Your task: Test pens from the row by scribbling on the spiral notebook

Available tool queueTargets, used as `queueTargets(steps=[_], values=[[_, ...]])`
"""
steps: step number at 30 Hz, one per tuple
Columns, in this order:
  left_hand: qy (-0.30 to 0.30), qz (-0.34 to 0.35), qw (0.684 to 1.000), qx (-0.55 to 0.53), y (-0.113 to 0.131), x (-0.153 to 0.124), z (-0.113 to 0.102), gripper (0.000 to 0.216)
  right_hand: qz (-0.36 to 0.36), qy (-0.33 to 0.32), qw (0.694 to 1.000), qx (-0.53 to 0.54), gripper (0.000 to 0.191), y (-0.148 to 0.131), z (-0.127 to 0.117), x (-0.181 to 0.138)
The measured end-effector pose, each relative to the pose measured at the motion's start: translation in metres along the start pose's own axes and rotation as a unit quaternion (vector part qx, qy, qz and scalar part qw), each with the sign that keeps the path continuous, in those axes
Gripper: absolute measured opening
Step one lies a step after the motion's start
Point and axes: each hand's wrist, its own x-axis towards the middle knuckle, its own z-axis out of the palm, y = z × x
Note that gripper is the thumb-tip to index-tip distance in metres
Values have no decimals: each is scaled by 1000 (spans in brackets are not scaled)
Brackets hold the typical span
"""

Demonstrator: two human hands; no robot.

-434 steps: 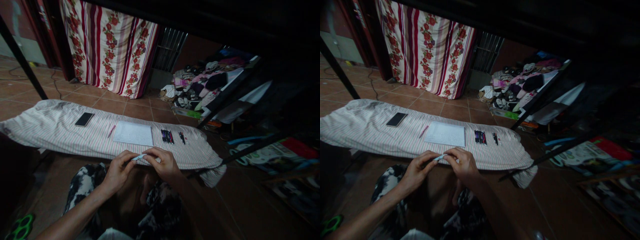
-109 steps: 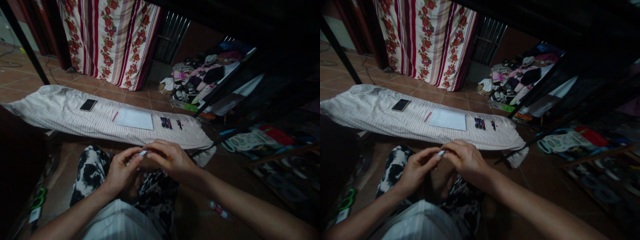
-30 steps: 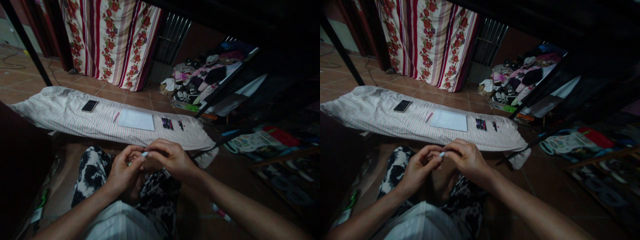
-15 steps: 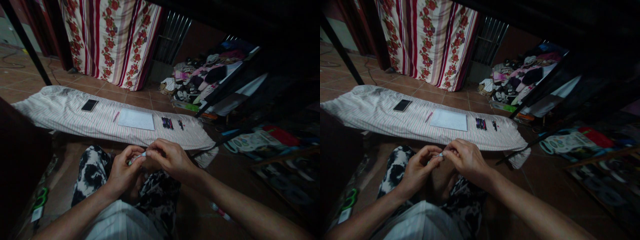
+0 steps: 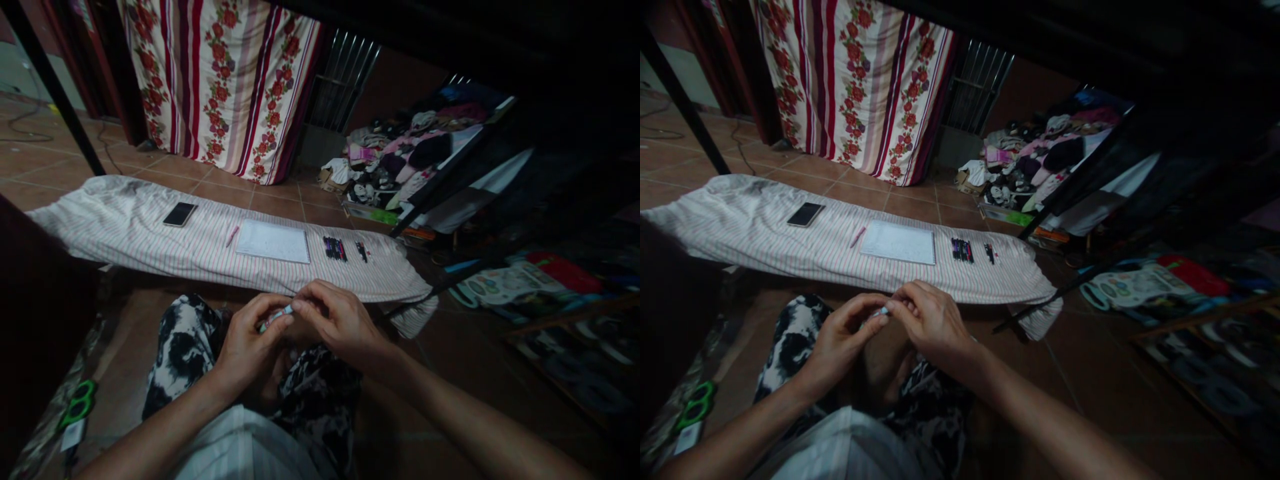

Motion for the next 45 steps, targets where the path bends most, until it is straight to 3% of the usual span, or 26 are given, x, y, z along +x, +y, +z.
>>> queueTargets(steps=[10,17,23,27,32,37,45], values=[[-58,2,998,27,-7,1,-2,17,24,14,999,24,17,12,5,-5],[-80,-88,993,-9,-9,-6,-3,30,21,16,999,42,15,17,8,-11],[-95,-144,983,-56,-16,-12,-8,37,75,35,993,86,18,23,9,-16],[-93,-168,979,-63,-25,-17,-9,34,89,25,985,144,18,26,12,-16],[-82,-212,969,-98,-28,-19,-10,39,112,14,954,277,21,32,19,-15],[-87,-210,968,-108,-28,-19,-10,36,94,26,947,307,18,34,24,-14],[-55,-178,981,-61,-33,-22,-9,28,138,35,934,329,16,36,28,-13]])
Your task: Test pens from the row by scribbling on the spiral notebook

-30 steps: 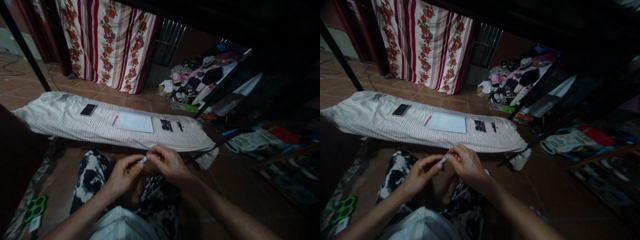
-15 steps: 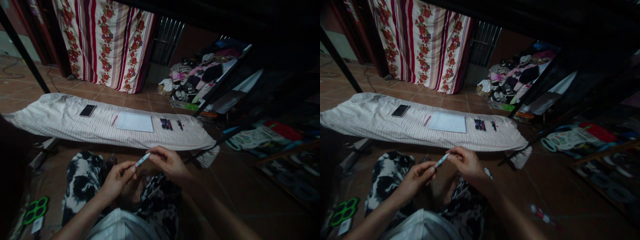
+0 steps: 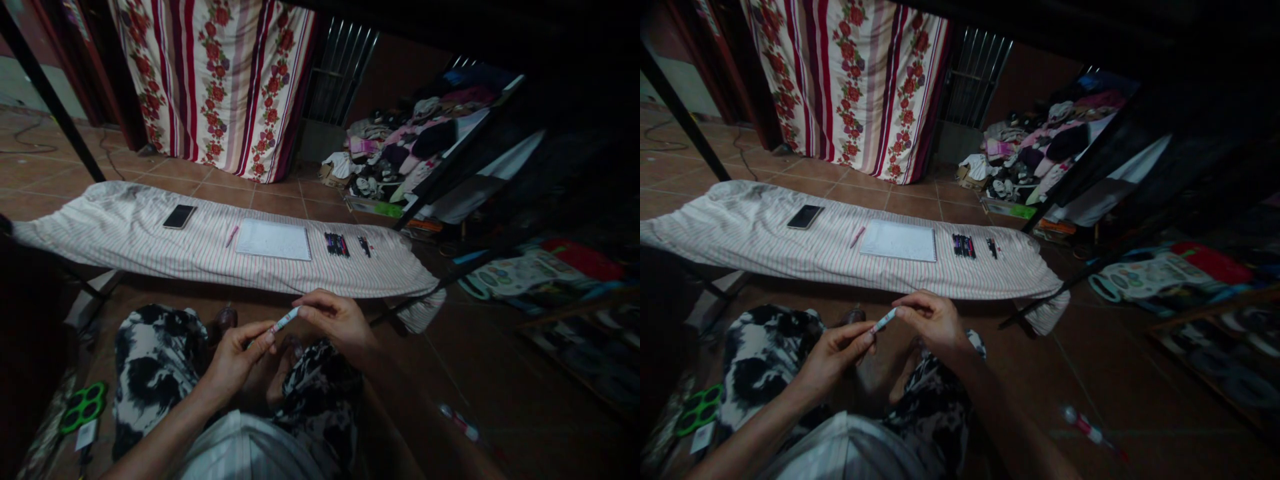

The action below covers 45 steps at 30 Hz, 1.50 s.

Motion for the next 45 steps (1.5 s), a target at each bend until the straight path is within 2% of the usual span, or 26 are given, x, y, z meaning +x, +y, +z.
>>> queueTargets(steps=[7,10,13,16,18,22,24,36,41,45], values=[[41,59,996,59,-3,2,5,23,29,56,995,-74,23,4,3,-5],[53,64,994,67,-5,2,7,24,32,83,993,-80,23,6,7,-7],[64,36,997,26,-5,3,8,25,17,64,998,6,20,10,9,-6],[48,-11,998,-44,-1,3,8,30,6,37,994,100,26,14,8,-3],[29,-31,996,-74,2,2,9,34,-6,36,994,104,24,14,6,-3],[-3,-60,994,-88,6,0,12,37,-44,44,997,46,16,12,1,-4],[-11,-65,994,-87,6,0,14,37,-41,48,998,30,14,12,-1,-5],[42,0,998,-40,2,2,21,32,32,101,993,59,24,15,6,-7],[42,16,999,-26,-1,2,23,30,42,100,993,54,27,17,6,-10],[49,2,998,-36,0,1,22,34,27,106,991,76,28,18,8,-10]])
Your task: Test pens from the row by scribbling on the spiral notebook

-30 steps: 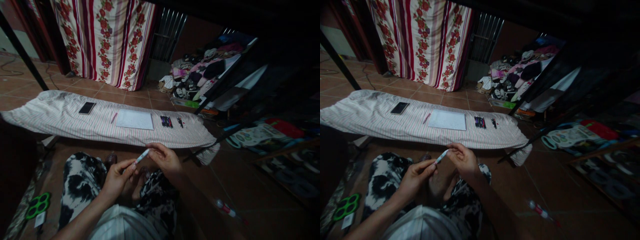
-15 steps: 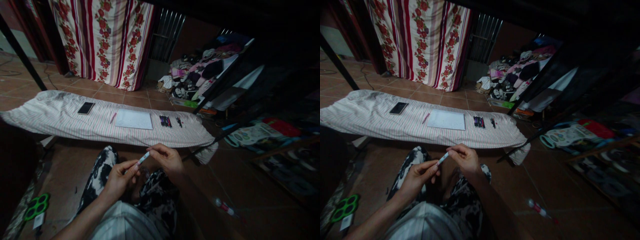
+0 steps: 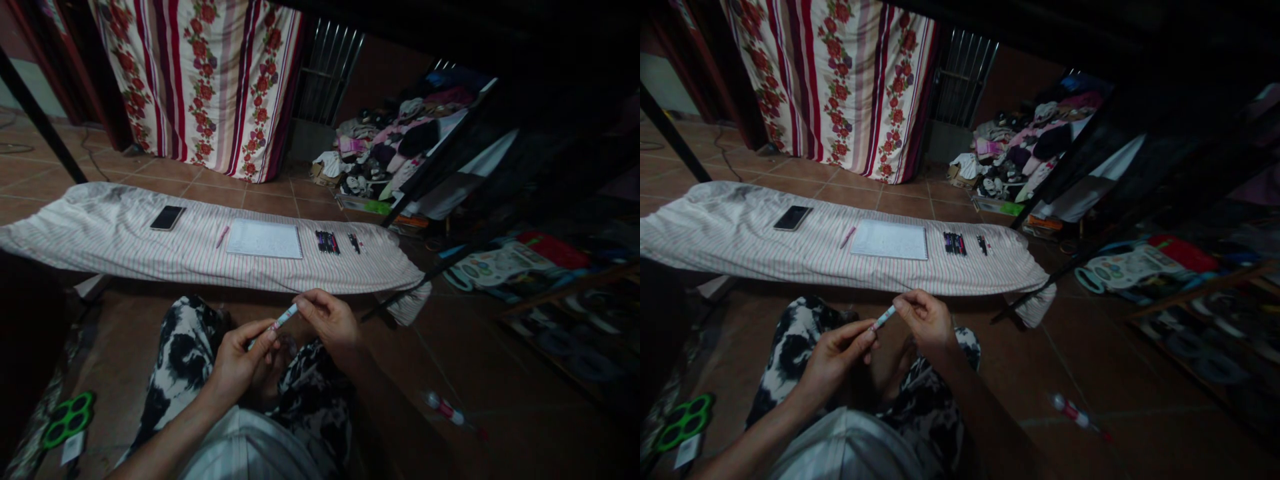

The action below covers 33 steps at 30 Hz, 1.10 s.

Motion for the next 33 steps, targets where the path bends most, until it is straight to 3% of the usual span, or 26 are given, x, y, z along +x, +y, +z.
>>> queueTargets(steps=[10,17,22,28,33], values=[[-75,-60,994,-46,8,-2,-3,32,-47,-40,998,-17,17,-6,-3,4],[-35,-12,999,-15,5,0,-3,30,1,-5,1000,-1,21,-5,2,5],[4,-14,1000,-4,2,-1,-1,36,25,29,999,8,27,1,7,4],[-22,-42,997,-64,4,0,-4,38,-7,-20,999,40,31,-2,6,2],[-37,-44,996,-61,5,-2,-6,37,-11,-30,999,21,21,-6,2,3]])
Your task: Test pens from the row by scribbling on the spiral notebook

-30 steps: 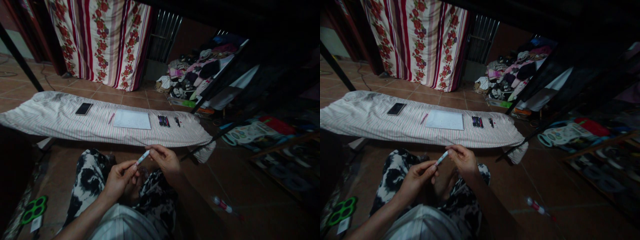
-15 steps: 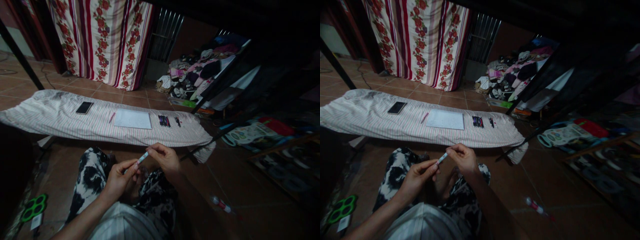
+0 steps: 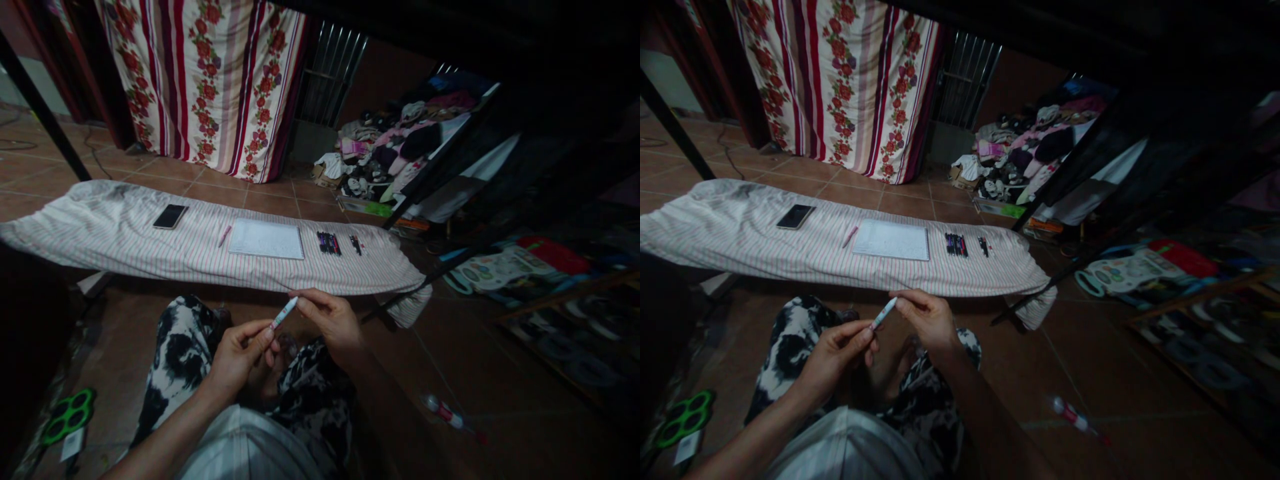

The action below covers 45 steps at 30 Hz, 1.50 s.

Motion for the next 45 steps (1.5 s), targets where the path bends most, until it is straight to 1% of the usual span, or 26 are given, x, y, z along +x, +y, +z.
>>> queueTargets(steps=[6,9,14,17,22,25,30,34,38,41,43,45], values=[[4,0,1000,1,2,0,1,37,11,4,1000,8,23,1,0,1],[4,4,1000,-8,1,0,2,37,4,17,1000,4,22,-1,1,0],[44,29,998,23,-6,1,1,37,21,48,999,-6,24,2,6,-3],[60,39,997,35,-9,1,0,38,22,53,998,0,24,7,10,-3],[37,22,999,2,-3,0,1,38,22,13,999,41,25,8,11,-4],[18,15,1000,5,0,-1,1,37,28,-3,998,58,27,6,9,-3],[10,13,1000,12,-3,0,-1,36,31,9,998,55,20,6,7,-2],[22,24,999,6,-7,0,0,33,8,24,998,52,16,5,7,-1],[44,52,997,25,-11,0,1,31,3,29,999,38,15,6,9,-2],[48,48,997,23,-10,0,1,31,7,34,998,46,17,7,10,-3],[35,32,999,7,-6,-1,1,32,8,22,997,68,20,8,11,-4],[17,14,1000,-14,-3,-2,1,32,12,-4,996,89,24,8,10,-3]])
